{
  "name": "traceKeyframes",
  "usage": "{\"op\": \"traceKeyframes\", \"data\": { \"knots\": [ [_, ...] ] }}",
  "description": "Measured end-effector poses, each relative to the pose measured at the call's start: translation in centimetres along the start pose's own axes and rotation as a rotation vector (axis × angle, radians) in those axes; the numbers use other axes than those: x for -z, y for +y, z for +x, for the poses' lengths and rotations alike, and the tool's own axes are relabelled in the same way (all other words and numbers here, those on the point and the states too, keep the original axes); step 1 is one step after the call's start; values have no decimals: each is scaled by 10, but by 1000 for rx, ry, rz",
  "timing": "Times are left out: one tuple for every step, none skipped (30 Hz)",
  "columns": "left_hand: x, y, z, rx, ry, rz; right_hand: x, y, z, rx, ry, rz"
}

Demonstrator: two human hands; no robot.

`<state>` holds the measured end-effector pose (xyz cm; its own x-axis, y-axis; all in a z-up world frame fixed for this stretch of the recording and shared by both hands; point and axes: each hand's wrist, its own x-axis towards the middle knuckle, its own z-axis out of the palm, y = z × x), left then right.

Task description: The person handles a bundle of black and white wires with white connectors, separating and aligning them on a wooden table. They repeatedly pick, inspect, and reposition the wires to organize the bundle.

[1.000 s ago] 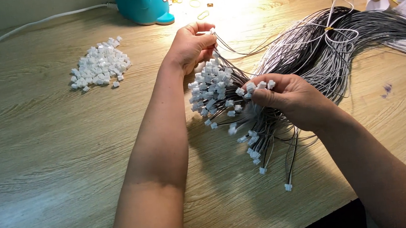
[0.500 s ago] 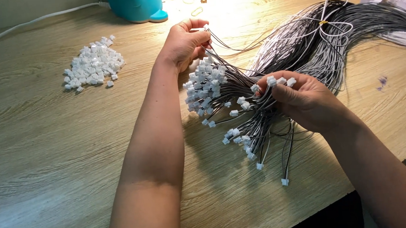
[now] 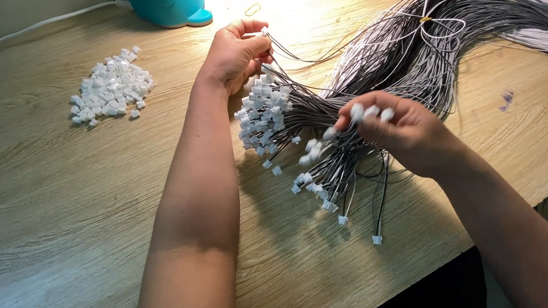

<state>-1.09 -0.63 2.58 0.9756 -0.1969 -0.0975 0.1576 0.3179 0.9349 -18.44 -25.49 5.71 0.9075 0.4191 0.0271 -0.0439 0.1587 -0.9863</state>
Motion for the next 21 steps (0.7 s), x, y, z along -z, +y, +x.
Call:
{"op": "traceKeyframes", "data": {
  "knots": [
    [0, 0, -1, 3, 2, 2, -3, 0, -1, 15, -70, -204],
    [0, 1, -1, 6, 4, 5, -5, -1, -2, 32, -139, -409],
    [-1, 2, -2, 5, 5, 5, -11, -1, -2, 33, -141, -409],
    [-2, 3, -4, 8, 7, 14, -16, -2, -1, 177, -212, -721],
    [-2, 4, -6, 12, 10, 24, -22, -2, -1, 325, -282, -1031],
    [-2, 5, -6, 11, 11, 24, -25, -2, 0, 325, -283, -1031],
    [-2, 5, -6, 13, 9, 17, -27, -1, -1, 295, -317, -1176],
    [-2, 5, -7, 15, 7, 9, -30, -1, -1, 262, -352, -1320],
    [-2, 5, -6, 15, 6, 8, -30, 0, 1, 260, -351, -1320],
    [-2, 5, -6, 13, 5, 12, -29, 0, 2, 255, -379, -1350],
    [-2, 5, -6, 10, 3, 16, -29, 1, 4, 250, -406, -1380],
    [-2, 5, -6, 10, 2, 16, -30, 0, 7, 249, -405, -1380],
    [-2, 5, -7, 9, 0, 10, -30, -1, 9, 308, -420, -1334],
    [-2, 5, -7, 8, -1, 4, -31, -1, 12, 367, -435, -1287],
    [-2, 5, -6, 7, -2, 3, -24, -1, 12, 367, -435, -1289],
    [-2, 4, -6, 8, 0, 2, -17, 0, 13, 264, -347, -1163],
    [-1, 4, -6, 9, 4, 1, -11, 1, 14, 163, -263, -1035],
    [-1, 4, -5, 7, 5, 0, -3, 1, 13, 164, -265, -1037],
    [-1, 3, -5, 3, 5, 1, 4, 1, 13, 135, -247, -711],
    [-1, 3, -4, -2, 4, 2, 12, 0, 13, 103, -225, -384],
    [0, 4, -5, -2, 2, 2, 15, 5, 14, 103, -224, -385]
  ]
}}
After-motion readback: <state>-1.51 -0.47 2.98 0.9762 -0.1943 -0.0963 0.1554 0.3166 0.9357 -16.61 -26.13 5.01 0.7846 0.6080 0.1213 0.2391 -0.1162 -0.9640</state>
